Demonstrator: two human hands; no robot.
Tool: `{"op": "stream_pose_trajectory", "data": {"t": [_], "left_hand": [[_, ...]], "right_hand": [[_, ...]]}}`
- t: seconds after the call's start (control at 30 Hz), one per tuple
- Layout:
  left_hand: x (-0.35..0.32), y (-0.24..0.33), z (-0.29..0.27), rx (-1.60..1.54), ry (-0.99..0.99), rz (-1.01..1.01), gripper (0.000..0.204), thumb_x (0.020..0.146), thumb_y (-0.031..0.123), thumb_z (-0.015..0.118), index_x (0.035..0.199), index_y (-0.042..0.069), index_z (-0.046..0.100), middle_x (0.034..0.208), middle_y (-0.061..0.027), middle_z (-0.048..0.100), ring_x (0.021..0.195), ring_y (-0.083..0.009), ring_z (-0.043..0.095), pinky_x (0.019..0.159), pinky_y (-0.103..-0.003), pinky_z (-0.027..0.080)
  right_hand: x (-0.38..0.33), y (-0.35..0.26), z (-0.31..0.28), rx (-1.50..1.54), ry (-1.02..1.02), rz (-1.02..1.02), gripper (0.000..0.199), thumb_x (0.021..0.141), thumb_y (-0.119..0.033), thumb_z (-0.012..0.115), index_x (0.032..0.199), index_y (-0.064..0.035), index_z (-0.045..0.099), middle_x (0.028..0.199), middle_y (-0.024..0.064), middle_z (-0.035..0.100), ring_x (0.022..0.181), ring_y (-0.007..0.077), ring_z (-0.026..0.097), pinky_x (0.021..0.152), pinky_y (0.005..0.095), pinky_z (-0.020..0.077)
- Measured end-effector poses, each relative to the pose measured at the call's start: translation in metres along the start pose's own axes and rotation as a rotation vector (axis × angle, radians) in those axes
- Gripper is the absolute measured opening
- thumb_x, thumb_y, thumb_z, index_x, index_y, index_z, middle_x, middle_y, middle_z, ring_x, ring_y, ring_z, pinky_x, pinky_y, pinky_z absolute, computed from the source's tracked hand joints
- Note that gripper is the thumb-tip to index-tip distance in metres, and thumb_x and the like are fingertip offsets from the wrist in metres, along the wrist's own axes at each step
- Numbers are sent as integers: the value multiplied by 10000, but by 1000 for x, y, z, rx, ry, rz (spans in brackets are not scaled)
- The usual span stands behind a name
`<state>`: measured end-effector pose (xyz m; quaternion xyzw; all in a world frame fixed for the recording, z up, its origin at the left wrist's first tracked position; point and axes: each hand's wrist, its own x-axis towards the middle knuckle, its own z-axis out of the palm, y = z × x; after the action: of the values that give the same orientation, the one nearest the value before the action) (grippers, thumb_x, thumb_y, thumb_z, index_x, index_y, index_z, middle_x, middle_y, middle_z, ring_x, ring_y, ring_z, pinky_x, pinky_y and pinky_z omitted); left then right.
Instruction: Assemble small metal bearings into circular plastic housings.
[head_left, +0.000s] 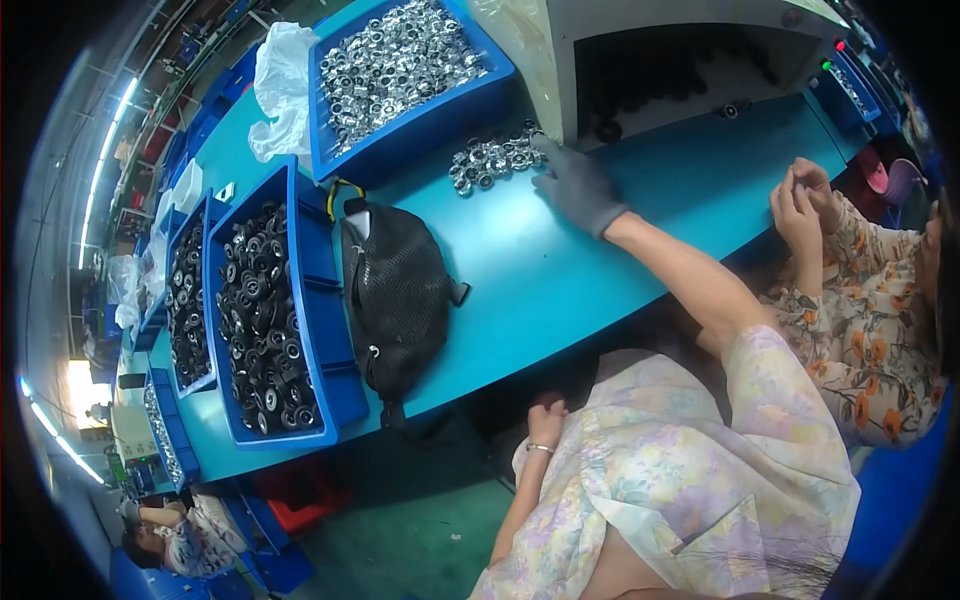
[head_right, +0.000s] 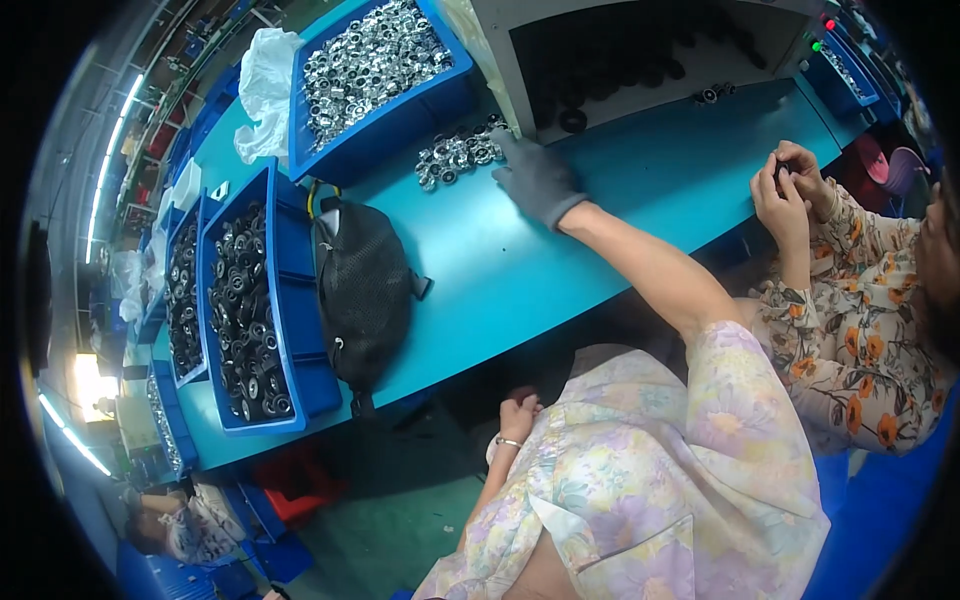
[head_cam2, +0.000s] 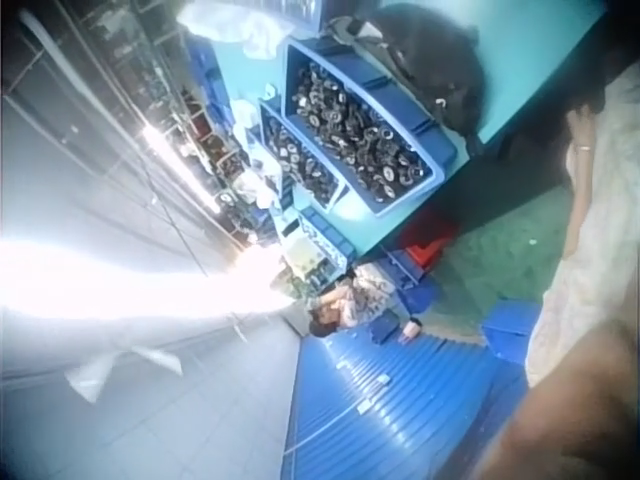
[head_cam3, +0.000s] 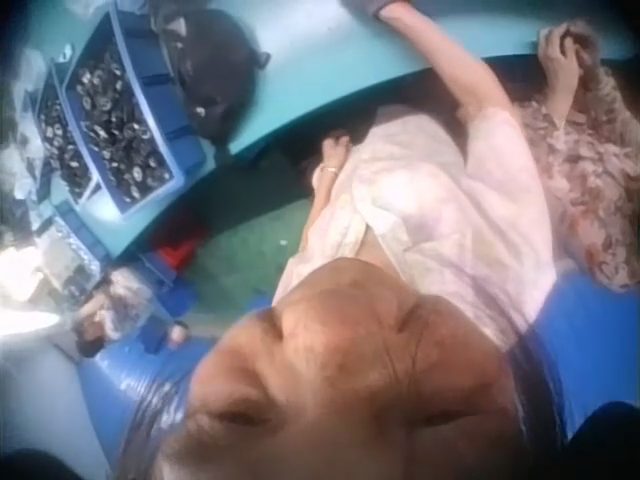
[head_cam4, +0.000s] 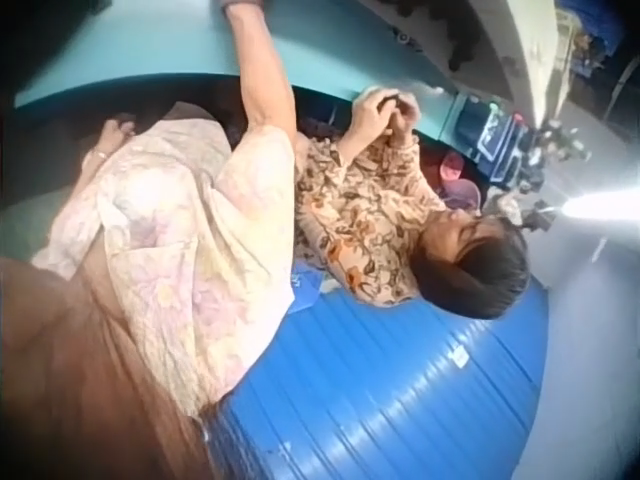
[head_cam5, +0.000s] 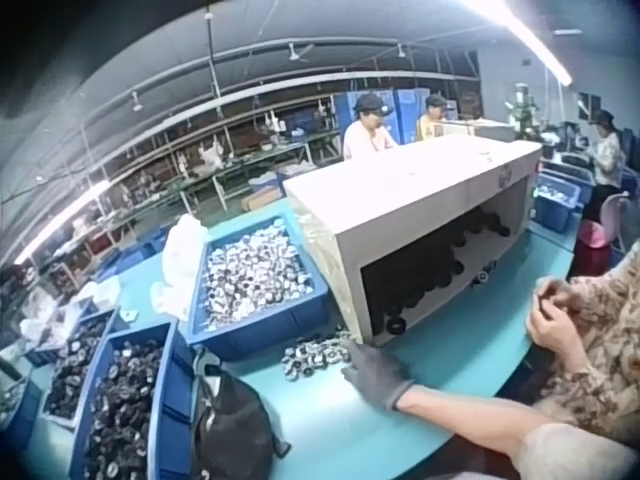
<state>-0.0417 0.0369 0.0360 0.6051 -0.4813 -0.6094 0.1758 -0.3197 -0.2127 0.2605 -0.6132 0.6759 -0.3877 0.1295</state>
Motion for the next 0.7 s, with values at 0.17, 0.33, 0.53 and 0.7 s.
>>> {"op": "stream_pose_trajectory", "data": {"t": [0.17, 0.33, 0.53, 0.7], "left_hand": [[-22, 57, -8, 304, -40, 198, 268, 870, 157, 600, 1061, -30, 626, 841, -150, 683, 689, -179, 659, 665, -297, 523], [-53, 142, -14, 368, -166, 310, 254, 861, 138, 598, 1064, -14, 609, 922, -157, 666, 837, -230, 663, 737, -321, 515], [-72, 252, -7, 315, -326, 548, 207, 845, 60, 608, 1043, -1, 598, 902, -142, 637, 800, -247, 640, 692, -317, 499], [-6, 335, 26, 534, -85, 937, 232, 811, -7, 590, 1041, 9, 570, 955, -199, 582, 844, -383, 586, 715, -418, 483]], "right_hand": [[10, 22, 19, -180, 16, -30, 284, 828, -181, 618, 1051, -42, 509, 857, 194, 619, 801, 373, 612, 683, 473, 471], [-19, 15, -1, 10, 41, -47, 233, 840, -229, 611, 955, -51, 511, 814, 184, 621, 749, 373, 605, 664, 468, 468], [-81, 15, -50, 502, 90, 170, 213, 812, -139, 644, 937, -18, 521, 721, 74, 570, 654, 132, 556, 593, 276, 458], [-119, 25, -86, 888, 161, 385, 191, 821, -127, 645, 926, -20, 527, 739, 26, 561, 642, 79, 527, 566, 228, 433]]}}
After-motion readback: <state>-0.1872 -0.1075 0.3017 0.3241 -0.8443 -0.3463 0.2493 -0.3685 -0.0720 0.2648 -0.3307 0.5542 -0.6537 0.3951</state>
